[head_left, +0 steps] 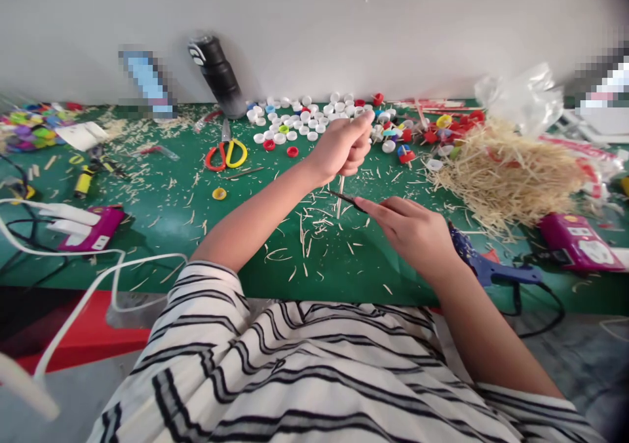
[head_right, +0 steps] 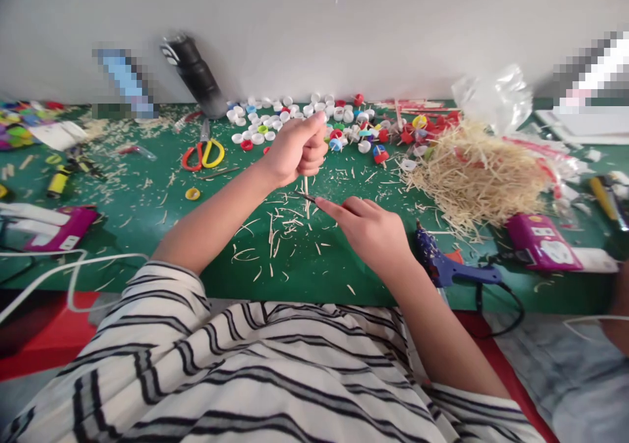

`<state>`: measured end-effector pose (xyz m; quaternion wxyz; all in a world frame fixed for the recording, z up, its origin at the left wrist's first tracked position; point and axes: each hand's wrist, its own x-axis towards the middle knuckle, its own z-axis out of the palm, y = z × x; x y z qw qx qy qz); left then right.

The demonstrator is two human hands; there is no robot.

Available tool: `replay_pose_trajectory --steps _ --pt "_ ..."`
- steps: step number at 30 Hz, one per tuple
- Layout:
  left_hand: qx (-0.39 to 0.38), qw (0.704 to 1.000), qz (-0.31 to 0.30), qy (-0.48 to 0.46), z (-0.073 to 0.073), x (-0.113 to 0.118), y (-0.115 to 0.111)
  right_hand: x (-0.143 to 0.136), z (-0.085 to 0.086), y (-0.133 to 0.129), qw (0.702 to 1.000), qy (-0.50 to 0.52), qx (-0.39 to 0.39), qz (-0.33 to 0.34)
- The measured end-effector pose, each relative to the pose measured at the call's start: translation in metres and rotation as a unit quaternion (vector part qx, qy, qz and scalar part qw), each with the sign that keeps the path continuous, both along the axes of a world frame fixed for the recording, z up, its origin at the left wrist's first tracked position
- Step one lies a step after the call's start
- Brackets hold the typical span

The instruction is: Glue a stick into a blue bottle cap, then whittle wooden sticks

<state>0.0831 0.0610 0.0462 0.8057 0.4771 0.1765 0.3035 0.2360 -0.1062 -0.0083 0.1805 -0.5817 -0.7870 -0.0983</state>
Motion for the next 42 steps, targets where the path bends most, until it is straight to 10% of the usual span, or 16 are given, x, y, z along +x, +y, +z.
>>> replay_pose_trajectory --steps 16,27,42 --pt "0.027 0.999 0.028 0.011 -0.003 -0.003 0.009 0.001 -0.03 -0.026 0.996 -0.049 -0.075 -0.025" --pt "-0.031 0.998 -0.058 0.014 -0.003 -0.005 0.002 -0.004 -0.002 -0.015 0.999 -0.041 0.019 -0.022" --pt "0.003 1.0 -0.001 0.005 -0.003 -0.007 0.002 -0.015 0.007 -0.008 0.984 -0.1 -0.118 -0.084"
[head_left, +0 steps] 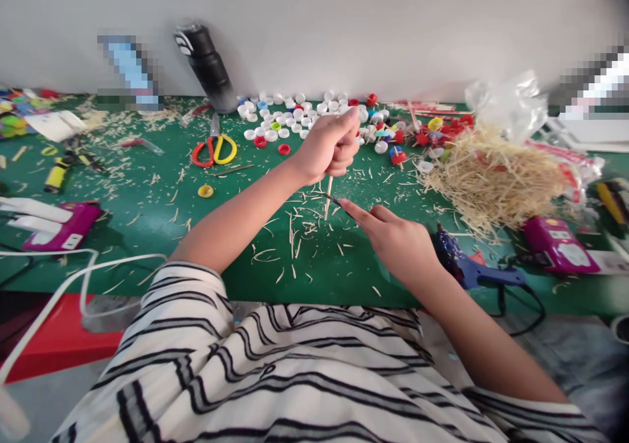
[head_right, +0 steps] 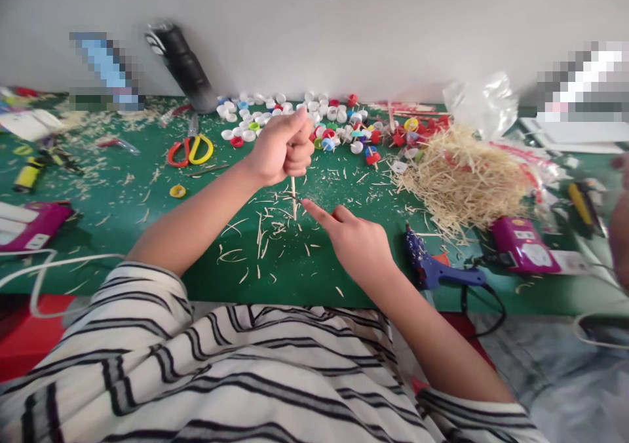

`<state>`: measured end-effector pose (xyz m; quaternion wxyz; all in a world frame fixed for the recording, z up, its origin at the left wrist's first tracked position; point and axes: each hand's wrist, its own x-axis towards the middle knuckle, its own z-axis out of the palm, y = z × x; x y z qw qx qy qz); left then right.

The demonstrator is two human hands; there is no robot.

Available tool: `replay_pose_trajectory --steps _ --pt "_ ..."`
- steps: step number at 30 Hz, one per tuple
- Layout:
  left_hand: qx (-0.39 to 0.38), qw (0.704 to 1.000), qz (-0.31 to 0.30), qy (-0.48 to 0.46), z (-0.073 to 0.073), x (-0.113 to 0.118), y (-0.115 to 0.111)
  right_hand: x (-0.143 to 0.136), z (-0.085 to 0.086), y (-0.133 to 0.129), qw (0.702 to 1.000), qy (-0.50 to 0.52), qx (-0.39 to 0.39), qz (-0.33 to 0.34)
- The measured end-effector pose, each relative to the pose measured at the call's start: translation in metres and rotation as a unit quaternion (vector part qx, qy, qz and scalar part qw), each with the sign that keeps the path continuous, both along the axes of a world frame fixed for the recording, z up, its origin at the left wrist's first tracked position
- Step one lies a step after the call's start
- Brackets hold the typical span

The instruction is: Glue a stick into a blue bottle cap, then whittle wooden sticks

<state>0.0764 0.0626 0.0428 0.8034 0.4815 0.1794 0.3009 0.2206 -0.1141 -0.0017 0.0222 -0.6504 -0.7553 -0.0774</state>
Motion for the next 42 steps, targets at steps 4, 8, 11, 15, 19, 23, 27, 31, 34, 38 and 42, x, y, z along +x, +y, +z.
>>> replay_pose_trajectory --steps 4,8,11,15,19,23,27,31,34,38,42 --pt "0.004 0.999 -0.014 -0.036 -0.005 -0.002 0.008 -0.008 -0.001 0.004 1.0 0.005 -0.026 -0.014" --pt "-0.005 1.0 -0.01 -0.026 -0.003 -0.007 0.011 -0.011 0.0 0.005 0.999 0.023 -0.04 -0.012" --pt "-0.052 0.999 0.012 -0.012 -0.003 -0.01 0.013 -0.009 -0.001 0.001 0.998 0.038 -0.049 -0.014" --pt "-0.05 0.998 0.043 -0.002 -0.004 -0.012 0.016 -0.003 -0.01 -0.011 0.996 0.048 -0.069 -0.02" --pt "-0.055 0.997 0.047 0.003 0.0 -0.01 0.009 0.003 -0.024 -0.02 0.996 0.013 -0.085 -0.026" --pt "-0.038 0.999 0.017 0.0 0.003 -0.005 -0.001 0.004 -0.026 -0.02 0.995 0.05 -0.088 -0.016" --pt "-0.005 1.0 0.004 -0.019 -0.001 -0.004 0.001 0.006 -0.017 -0.024 0.99 0.123 -0.063 -0.005" --pt "-0.008 1.0 0.008 -0.029 -0.005 -0.004 0.005 0.008 -0.004 -0.026 0.988 0.151 -0.013 0.013" --pt "-0.037 0.999 0.006 -0.031 -0.002 -0.002 0.001 0.003 0.001 -0.014 0.995 0.102 0.001 0.005" --pt "-0.052 0.998 0.005 -0.03 0.003 -0.001 -0.005 -0.007 0.004 0.006 0.997 0.075 -0.025 -0.015" --pt "-0.054 0.998 0.013 -0.032 0.003 -0.002 0.0 -0.014 0.003 0.009 0.995 0.09 -0.036 -0.018"
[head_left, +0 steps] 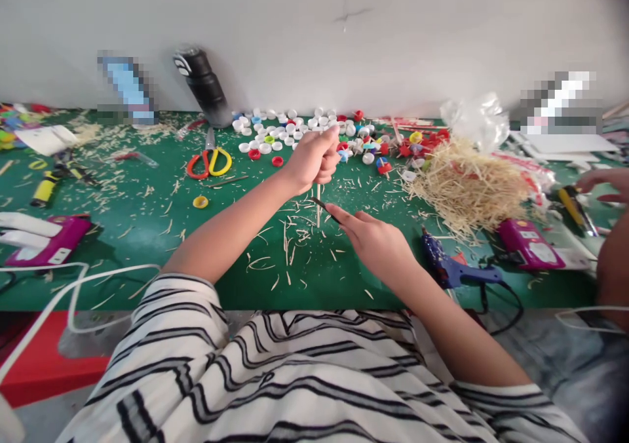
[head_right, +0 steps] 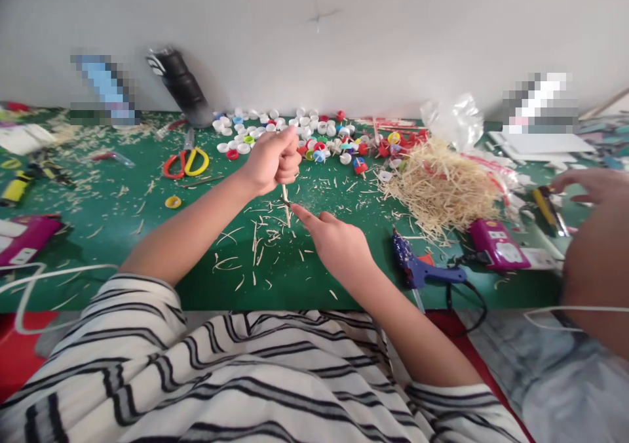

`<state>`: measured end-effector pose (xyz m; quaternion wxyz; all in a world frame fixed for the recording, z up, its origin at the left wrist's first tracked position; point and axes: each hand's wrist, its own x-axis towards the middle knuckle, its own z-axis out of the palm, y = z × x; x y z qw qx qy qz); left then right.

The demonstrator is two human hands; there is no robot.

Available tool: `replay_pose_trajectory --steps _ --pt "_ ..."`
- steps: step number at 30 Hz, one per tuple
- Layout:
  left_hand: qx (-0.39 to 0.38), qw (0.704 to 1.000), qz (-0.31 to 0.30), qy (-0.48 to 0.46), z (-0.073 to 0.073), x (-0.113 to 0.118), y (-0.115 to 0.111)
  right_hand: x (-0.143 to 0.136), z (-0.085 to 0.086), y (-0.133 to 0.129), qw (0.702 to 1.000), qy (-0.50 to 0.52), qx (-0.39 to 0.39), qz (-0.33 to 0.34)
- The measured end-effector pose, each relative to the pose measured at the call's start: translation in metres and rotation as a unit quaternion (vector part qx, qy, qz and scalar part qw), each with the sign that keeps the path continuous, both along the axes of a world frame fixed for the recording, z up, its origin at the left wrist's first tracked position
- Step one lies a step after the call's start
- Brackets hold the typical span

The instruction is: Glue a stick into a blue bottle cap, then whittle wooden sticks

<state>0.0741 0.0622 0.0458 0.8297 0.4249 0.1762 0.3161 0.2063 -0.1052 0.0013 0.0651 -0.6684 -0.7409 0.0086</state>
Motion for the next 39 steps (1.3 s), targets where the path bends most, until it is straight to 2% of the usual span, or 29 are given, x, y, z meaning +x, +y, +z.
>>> replay_pose_trajectory --steps 8,15,26,32,39 --pt "-0.003 1.0 0.015 0.015 -0.002 -0.004 0.004 0.0 -0.012 -0.011 0.999 0.049 -0.01 -0.01" --pt "-0.025 0.999 0.024 0.019 -0.005 -0.003 0.01 0.004 -0.014 -0.023 0.997 0.04 -0.068 -0.02" --pt "0.036 0.999 0.039 0.015 -0.004 -0.001 0.002 -0.005 -0.01 -0.005 0.998 -0.01 -0.058 -0.007" --pt "0.026 0.999 0.018 0.005 -0.006 -0.003 0.006 -0.003 -0.015 -0.017 0.997 -0.015 -0.073 -0.018" --pt "0.031 0.999 0.034 0.01 -0.008 -0.004 0.01 0.004 -0.022 -0.031 0.994 -0.01 -0.104 -0.025"
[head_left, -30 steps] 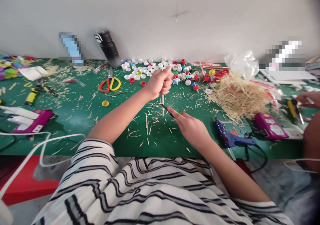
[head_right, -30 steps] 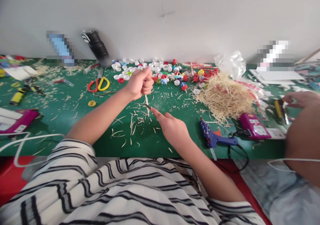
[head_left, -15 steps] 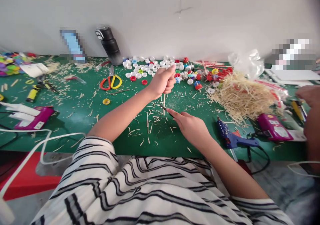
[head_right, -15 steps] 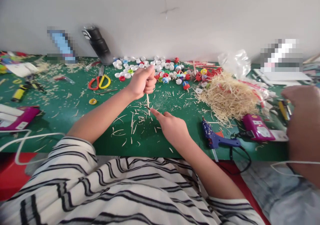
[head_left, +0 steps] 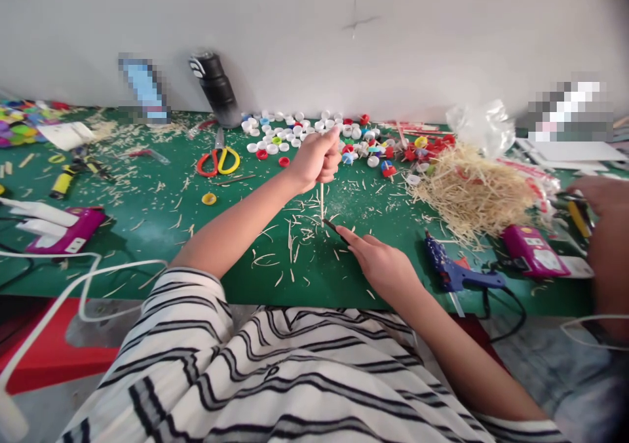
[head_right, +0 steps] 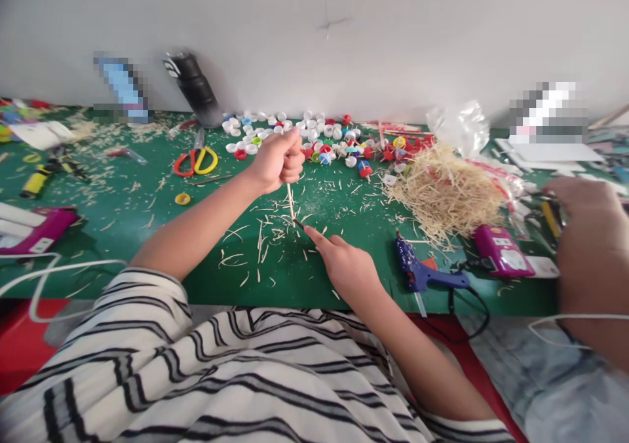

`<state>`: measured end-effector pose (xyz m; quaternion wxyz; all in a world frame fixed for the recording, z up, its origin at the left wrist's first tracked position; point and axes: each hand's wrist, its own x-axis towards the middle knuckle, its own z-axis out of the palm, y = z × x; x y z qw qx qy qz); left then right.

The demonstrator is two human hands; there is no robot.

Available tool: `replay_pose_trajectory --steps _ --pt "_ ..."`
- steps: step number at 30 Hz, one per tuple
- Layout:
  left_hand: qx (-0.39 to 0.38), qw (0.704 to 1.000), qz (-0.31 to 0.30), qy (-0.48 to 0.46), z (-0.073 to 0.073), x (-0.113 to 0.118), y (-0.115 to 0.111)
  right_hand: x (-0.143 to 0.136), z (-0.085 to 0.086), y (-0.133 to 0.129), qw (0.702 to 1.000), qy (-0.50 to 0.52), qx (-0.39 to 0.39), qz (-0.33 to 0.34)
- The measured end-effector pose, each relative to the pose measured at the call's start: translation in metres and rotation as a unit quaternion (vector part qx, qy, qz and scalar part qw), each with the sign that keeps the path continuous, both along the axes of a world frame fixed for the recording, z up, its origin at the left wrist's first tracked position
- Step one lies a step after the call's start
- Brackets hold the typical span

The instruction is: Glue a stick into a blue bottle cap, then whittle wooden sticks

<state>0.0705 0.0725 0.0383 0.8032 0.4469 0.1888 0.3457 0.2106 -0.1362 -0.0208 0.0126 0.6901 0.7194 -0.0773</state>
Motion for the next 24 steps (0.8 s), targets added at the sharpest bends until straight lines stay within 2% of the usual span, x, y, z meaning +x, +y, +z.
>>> replay_pose_trajectory --steps 11,16,21,24 --pt "0.018 1.0 -0.013 0.008 -0.001 0.004 -0.008 -0.013 0.004 0.018 0.999 -0.031 0.011 0.017" --pt "-0.013 0.999 -0.035 -0.029 -0.002 0.0 -0.003 -0.009 0.003 0.009 0.999 -0.029 0.001 0.02" --pt "-0.016 1.0 -0.019 -0.018 0.0 0.0 -0.001 -0.003 -0.002 -0.006 0.998 -0.053 -0.005 0.02" --pt "-0.009 0.999 -0.047 -0.006 0.001 -0.001 -0.001 -0.001 -0.003 -0.009 0.998 -0.06 0.001 0.018"
